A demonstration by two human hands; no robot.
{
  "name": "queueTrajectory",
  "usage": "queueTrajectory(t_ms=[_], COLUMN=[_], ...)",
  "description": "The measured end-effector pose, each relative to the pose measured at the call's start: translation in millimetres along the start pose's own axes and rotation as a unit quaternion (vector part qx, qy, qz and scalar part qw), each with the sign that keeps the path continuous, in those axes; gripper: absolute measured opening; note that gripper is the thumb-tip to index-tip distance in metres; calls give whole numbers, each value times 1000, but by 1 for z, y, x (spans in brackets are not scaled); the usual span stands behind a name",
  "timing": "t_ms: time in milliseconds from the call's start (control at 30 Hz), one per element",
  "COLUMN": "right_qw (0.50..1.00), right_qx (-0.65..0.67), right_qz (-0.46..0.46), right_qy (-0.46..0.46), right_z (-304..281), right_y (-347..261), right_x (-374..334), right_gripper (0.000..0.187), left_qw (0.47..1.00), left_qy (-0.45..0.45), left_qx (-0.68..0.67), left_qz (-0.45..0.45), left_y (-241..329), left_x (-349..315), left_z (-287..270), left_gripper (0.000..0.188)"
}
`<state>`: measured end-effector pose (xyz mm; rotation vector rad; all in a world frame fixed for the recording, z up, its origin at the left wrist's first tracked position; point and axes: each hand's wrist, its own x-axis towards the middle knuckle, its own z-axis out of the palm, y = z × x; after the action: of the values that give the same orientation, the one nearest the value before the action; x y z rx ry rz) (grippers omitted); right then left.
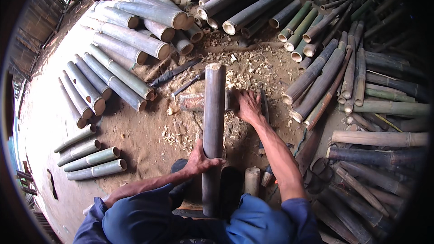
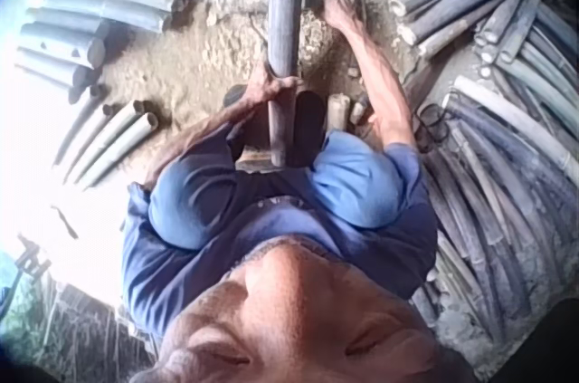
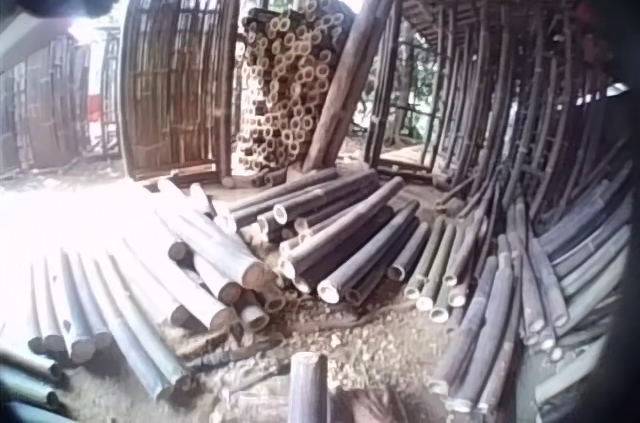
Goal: The person carves and shapes a bamboo pole by hand. The person uses a knife to cut and notch the bamboo, and uses another bamboo segment to strike the knife for shaping a hole.
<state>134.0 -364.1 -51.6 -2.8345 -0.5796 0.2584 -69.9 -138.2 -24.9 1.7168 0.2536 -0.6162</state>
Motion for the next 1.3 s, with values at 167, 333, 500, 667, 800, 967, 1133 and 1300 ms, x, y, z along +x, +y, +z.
queueTrajectory(t_ms=[167, 333, 500, 667, 800, 967, 1133, 1300], right_qw=[999, 996, 963, 929, 871, 829, 827, 835], right_qx=[-1, -62, 144, 256, 324, 362, 404, 403], right_qz=[28, 33, 55, 265, 368, 427, 392, 373], right_qy=[-23, 59, 222, 20, -22, 2, 16, 23], right_z=[6, 5, -34, -28, -2, 9, -6, -38], right_y=[-8, 1, -60, -72, -98, -106, -116, -122], right_x=[-1, -37, -99, -268, -376, -440, -441, -436], right_gripper=[86, 93, 81, 55, 54, 52, 51, 49], left_qw=[992, 991, 998, 978, 905, 886, 908, 996], left_qy=[17, 1, -21, -200, -221, -206, -148, -46], left_qx=[89, 98, -59, 51, 363, 410, 365, 10], left_qz=[-85, -96, 12, -20, 8, -61, -144, -77], left_y=[16, 23, -19, 20, 114, 206, 143, 20], left_x=[5, 7, 26, 19, -2, -1, 13, 38], left_z=[9, 21, 20, -54, -149, -148, -103, -16], left_gripper=[95, 97, 102, 98, 74, 59, 65, 70])
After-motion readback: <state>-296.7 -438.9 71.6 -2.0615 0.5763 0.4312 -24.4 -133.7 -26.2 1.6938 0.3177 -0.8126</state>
